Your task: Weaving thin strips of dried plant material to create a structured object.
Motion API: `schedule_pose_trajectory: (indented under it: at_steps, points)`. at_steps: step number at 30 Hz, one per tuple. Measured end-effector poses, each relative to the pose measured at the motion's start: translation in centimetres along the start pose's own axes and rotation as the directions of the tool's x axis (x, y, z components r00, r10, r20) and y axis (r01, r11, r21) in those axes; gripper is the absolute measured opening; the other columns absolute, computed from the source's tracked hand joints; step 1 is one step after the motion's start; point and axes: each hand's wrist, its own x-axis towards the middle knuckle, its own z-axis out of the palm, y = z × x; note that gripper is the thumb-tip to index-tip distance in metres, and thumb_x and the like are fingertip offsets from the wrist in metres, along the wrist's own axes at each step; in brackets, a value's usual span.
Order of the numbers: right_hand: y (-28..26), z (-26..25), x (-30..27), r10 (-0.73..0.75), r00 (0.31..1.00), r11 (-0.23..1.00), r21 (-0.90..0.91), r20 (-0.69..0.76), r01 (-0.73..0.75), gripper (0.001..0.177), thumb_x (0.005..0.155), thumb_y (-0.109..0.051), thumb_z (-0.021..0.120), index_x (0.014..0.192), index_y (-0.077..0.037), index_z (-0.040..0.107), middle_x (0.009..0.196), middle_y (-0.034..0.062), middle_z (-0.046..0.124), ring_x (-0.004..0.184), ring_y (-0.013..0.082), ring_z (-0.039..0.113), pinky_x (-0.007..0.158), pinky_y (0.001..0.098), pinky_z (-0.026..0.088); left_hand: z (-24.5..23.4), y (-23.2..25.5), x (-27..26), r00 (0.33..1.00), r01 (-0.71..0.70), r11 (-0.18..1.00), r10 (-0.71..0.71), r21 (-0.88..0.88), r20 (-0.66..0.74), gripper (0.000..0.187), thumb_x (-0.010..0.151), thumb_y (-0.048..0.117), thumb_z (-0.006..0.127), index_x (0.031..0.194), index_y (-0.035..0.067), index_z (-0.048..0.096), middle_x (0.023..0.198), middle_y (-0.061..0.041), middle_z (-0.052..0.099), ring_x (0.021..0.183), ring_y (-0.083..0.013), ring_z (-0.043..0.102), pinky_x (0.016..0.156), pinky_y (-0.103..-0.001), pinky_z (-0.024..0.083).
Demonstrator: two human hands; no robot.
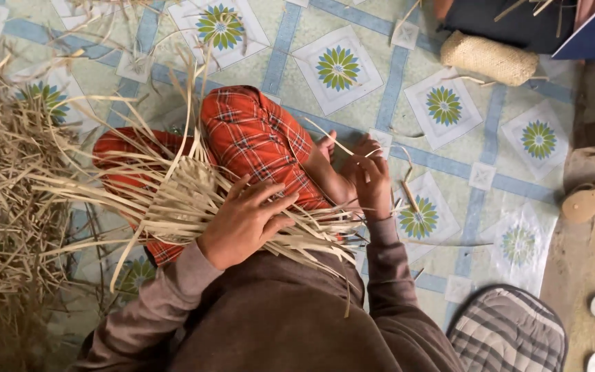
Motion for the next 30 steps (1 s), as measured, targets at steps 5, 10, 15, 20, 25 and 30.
schedule_pose_trajectory:
  at_steps: [5,10,15,20,25,30]
  points:
    - [-2.9,2.9,4.2,-0.078,0.993,0.985,0.16,0.086,0.064,0.015,0.093,-0.018,0.079,0.108,-0.016,0.078,0.092,0.0039,0.067,0.083,0.0247,0.067,0.083,0.0372,0.053,-3.9,-0.2,3.4,0.988,0.099,0.967,-0.069,-0.233,0.135,0.047,0.108,0.046,0.041,0.139,0.019,0.063,0.122,-0.016,0.068,0.114,-0.0327,0.068,0.108,-0.055,0.043]
    - [-6.1,4.4,10.4,-0.243,0.961,0.966,0.127,0.132,0.226,0.039,0.094,-0.024,0.078,0.13,-0.013,0.067,0.107,0.0103,0.059,0.096,0.0331,0.062,0.082,0.046,0.054,-1.4,-4.4,6.3,0.983,0.175,0.927,-0.186,-0.331,-0.001,0.035,0.106,0.034,0.053,0.132,0.016,0.067,0.112,-0.014,0.074,0.106,-0.035,0.072,0.094,-0.049,0.056]
    - [-6.2,5.5,11.5,-0.075,0.854,0.963,0.261,0.514,-0.073,0.016,0.102,-0.02,0.061,0.106,-0.006,0.069,0.091,0.0239,0.071,0.09,0.0446,0.068,0.072,0.0566,0.051,0.8,-5.6,8.2,0.954,0.196,0.903,-0.265,-0.382,-0.138,0.043,0.102,0.024,0.059,0.143,0.012,0.056,0.125,-0.024,0.065,0.113,-0.0425,0.067,0.095,-0.052,0.055]
    - [-10.0,-2.1,12.7,-0.244,0.723,0.895,0.437,0.646,-0.088,0.013,0.1,-0.014,0.065,0.088,-0.007,0.067,0.068,0.0084,0.069,0.067,0.0154,0.063,0.067,0.0387,0.056,-0.1,-3.9,9.1,0.984,0.025,0.772,-0.131,-0.635,-0.121,0.033,0.107,0.018,0.055,0.137,0.005,0.059,0.118,-0.025,0.068,0.107,-0.0395,0.069,0.097,-0.049,0.055]
    - [-14.9,-9.8,14.4,-0.403,0.653,0.893,0.43,0.641,0.129,0.015,0.101,-0.012,0.061,0.088,-0.005,0.067,0.068,0.0125,0.066,0.061,0.0329,0.067,0.061,0.0425,0.056,-1.9,-1.8,8.9,0.992,-0.062,0.685,-0.035,-0.726,-0.118,0.014,0.097,0.018,0.071,0.101,0.005,0.074,0.071,-0.013,0.072,0.07,-0.0236,0.072,0.075,-0.038,0.059]
    - [-0.3,-10.8,13.9,0.045,0.761,0.705,0.519,0.647,-0.483,0.019,0.1,-0.008,0.059,0.104,0.001,0.075,0.097,0.0092,0.072,0.078,0.0182,0.058,0.071,0.0333,0.048,-8.1,-2.8,7.1,0.958,-0.249,0.417,-0.029,-0.874,-0.286,0.015,0.102,0.012,0.058,0.109,0.003,0.069,0.087,-0.009,0.07,0.071,-0.0158,0.066,0.067,-0.026,0.06]
